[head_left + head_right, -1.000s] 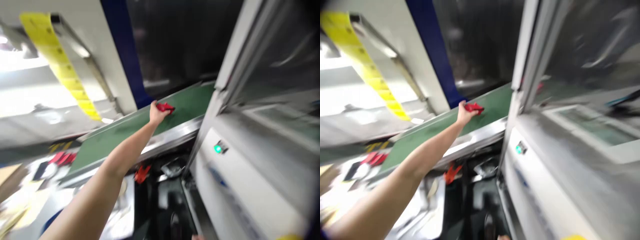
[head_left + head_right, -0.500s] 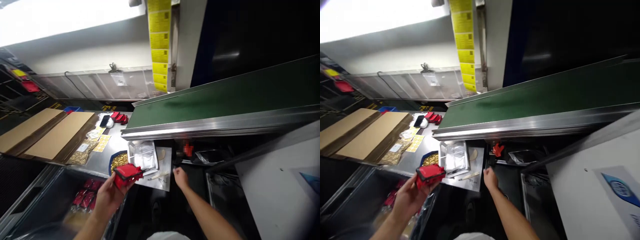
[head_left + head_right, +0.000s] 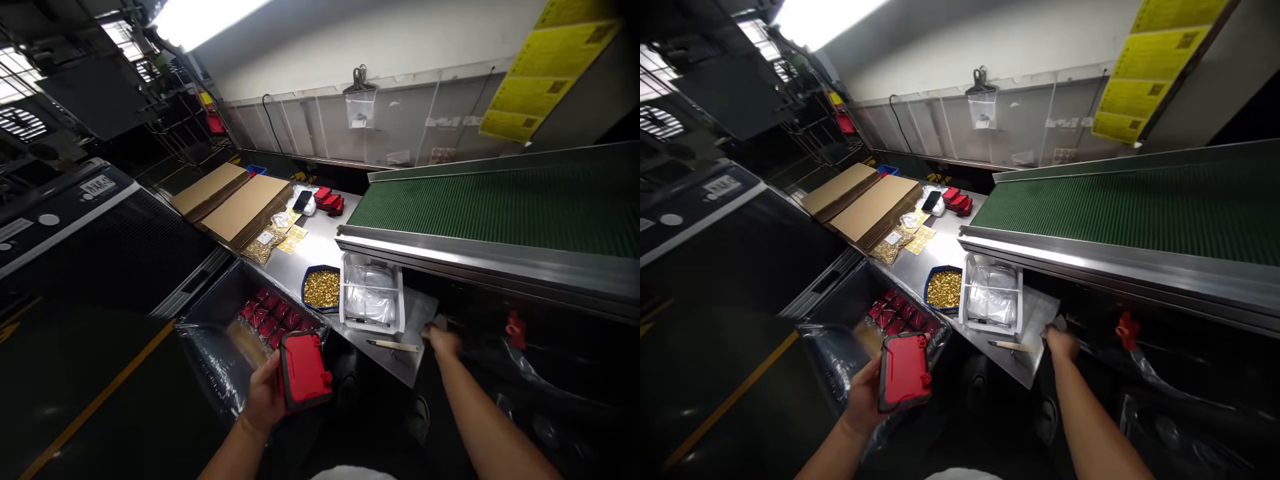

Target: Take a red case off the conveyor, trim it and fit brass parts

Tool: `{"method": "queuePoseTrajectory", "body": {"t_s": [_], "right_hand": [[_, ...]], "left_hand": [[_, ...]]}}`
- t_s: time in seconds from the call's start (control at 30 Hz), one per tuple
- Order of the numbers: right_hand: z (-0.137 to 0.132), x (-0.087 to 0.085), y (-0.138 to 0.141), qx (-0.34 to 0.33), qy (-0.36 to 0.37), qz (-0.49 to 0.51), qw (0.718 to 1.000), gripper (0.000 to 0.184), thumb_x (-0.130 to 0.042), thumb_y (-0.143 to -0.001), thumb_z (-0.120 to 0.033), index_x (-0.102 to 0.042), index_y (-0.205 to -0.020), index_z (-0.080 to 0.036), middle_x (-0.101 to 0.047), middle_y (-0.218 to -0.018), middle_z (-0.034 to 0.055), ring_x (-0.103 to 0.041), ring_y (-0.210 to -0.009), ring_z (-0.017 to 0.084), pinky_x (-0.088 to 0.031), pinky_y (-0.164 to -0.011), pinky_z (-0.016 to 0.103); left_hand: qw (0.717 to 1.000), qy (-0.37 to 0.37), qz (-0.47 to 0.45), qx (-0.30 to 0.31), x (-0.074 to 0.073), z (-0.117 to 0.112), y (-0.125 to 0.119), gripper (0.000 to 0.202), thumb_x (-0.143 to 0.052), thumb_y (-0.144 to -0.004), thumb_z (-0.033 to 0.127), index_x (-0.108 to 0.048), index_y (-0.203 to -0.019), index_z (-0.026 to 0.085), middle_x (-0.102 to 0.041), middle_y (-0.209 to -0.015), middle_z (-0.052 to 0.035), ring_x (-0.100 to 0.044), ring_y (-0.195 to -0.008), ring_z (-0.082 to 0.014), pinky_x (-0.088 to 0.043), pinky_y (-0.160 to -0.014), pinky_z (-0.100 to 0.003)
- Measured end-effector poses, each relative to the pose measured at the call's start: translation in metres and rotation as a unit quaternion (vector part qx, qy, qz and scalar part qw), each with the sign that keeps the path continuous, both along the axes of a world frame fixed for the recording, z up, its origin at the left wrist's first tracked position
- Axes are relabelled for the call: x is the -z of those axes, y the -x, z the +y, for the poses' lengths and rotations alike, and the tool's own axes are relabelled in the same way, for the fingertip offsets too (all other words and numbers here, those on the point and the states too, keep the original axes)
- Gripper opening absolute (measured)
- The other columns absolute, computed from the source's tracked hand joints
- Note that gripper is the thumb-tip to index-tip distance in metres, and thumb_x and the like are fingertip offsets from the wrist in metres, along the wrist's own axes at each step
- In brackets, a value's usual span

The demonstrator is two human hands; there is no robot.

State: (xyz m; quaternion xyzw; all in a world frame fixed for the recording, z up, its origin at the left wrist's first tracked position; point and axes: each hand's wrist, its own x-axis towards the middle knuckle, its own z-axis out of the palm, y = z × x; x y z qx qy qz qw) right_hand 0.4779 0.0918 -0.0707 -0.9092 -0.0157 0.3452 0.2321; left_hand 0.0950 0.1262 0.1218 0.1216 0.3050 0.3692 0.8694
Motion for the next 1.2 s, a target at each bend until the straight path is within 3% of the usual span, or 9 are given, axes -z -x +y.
{"method": "queuePoseTrajectory", "body": {"t_s": [0.13,0.2,0.27,0.37,0.47,0.53,0.87,1.0,1.2], "right_hand": [[-0.043,-0.048,0.032,0.013,-0.125,0.042,0.991,0.031,-0.060,-0.086,-0.039,-0.058,-0.100,-0.011,-0.067,-0.098,0.0200,-0.066,-0.091,0.033,-0.053,-0.067,0.039],[-0.061,-0.086,0.059,-0.009,-0.221,0.082,0.972,0.040,-0.063,-0.081,-0.046,-0.055,-0.103,-0.014,-0.068,-0.088,0.0126,-0.067,-0.074,0.029,-0.051,-0.056,0.035],[-0.073,-0.131,0.085,-0.046,-0.320,0.111,0.940,0.053,-0.071,-0.075,-0.055,-0.053,-0.108,-0.018,-0.069,-0.086,0.0073,-0.068,-0.072,0.025,-0.055,-0.062,0.033],[-0.081,-0.198,0.113,-0.205,-0.496,0.095,0.839,0.032,-0.069,-0.084,-0.037,-0.057,-0.109,-0.020,-0.067,-0.097,0.0071,-0.067,-0.081,0.021,-0.054,-0.069,0.031],[-0.080,-0.237,0.122,-0.363,-0.568,0.062,0.736,0.012,-0.064,-0.088,-0.019,-0.063,-0.099,-0.022,-0.064,-0.092,0.0028,-0.063,-0.082,0.016,-0.050,-0.071,0.028],[-0.078,-0.245,0.123,-0.404,-0.576,0.070,0.707,0.010,-0.064,-0.088,-0.016,-0.063,-0.097,-0.022,-0.063,-0.089,0.0019,-0.061,-0.079,0.015,-0.049,-0.070,0.028],[-0.083,-0.247,0.126,-0.433,-0.556,0.014,0.709,0.008,-0.061,-0.090,-0.016,-0.060,-0.097,-0.020,-0.058,-0.085,0.0019,-0.055,-0.074,0.013,-0.043,-0.065,0.029],[-0.082,-0.252,0.130,-0.450,-0.573,0.027,0.684,0.014,-0.062,-0.088,-0.015,-0.060,-0.101,-0.021,-0.060,-0.088,0.0021,-0.057,-0.077,0.015,-0.044,-0.067,0.029],[-0.078,-0.256,0.139,-0.455,-0.551,0.004,0.700,0.012,-0.062,-0.090,-0.016,-0.061,-0.100,-0.022,-0.059,-0.085,0.0027,-0.057,-0.075,0.015,-0.045,-0.066,0.029]], "left_hand": [[0.999,0.002,-0.040,0.009,-0.011,-0.008,-0.031,0.051,-0.050,-0.092,0.048,-0.057,-0.130,0.014,-0.050,-0.143,-0.0205,-0.055,-0.122,-0.0365,-0.049,-0.097,-0.054],[0.999,-0.001,-0.034,0.022,-0.014,-0.013,-0.046,0.053,-0.045,-0.094,0.051,-0.057,-0.129,0.013,-0.052,-0.139,-0.0210,-0.057,-0.118,-0.0357,-0.053,-0.091,-0.050],[0.999,0.001,-0.022,0.041,-0.016,-0.017,-0.060,0.049,-0.041,-0.096,0.050,-0.058,-0.125,0.013,-0.059,-0.131,-0.0191,-0.061,-0.111,-0.0338,-0.055,-0.085,-0.046],[0.997,0.020,-0.009,0.074,-0.023,-0.022,-0.078,0.046,-0.039,-0.098,0.050,-0.060,-0.118,0.014,-0.065,-0.116,-0.0159,-0.065,-0.098,-0.0280,-0.055,-0.082,-0.040],[0.995,0.029,0.000,0.094,-0.035,-0.024,-0.089,0.043,-0.037,-0.099,0.048,-0.061,-0.113,0.014,-0.067,-0.098,-0.0112,-0.065,-0.084,-0.0209,-0.052,-0.079,-0.032],[0.995,0.016,0.005,0.102,-0.041,-0.026,-0.093,0.043,-0.037,-0.099,0.047,-0.060,-0.111,0.013,-0.065,-0.090,-0.0102,-0.063,-0.080,-0.0193,-0.051,-0.077,-0.030],[0.992,0.033,0.005,0.120,-0.052,-0.030,-0.088,0.041,-0.041,-0.097,0.048,-0.062,-0.104,0.013,-0.064,-0.087,-0.0094,-0.062,-0.077,-0.0183,-0.050,-0.075,-0.029],[0.993,0.010,0.003,0.114,-0.059,-0.031,-0.087,0.038,-0.043,-0.097,0.044,-0.062,-0.102,0.012,-0.062,-0.082,-0.0077,-0.061,-0.074,-0.0168,-0.050,-0.073,-0.028],[0.995,0.005,0.017,0.102,-0.062,-0.034,-0.083,0.035,-0.048,-0.095,0.044,-0.064,-0.100,0.013,-0.065,-0.081,-0.0079,-0.064,-0.075,-0.0199,-0.052,-0.073,-0.030]]}}
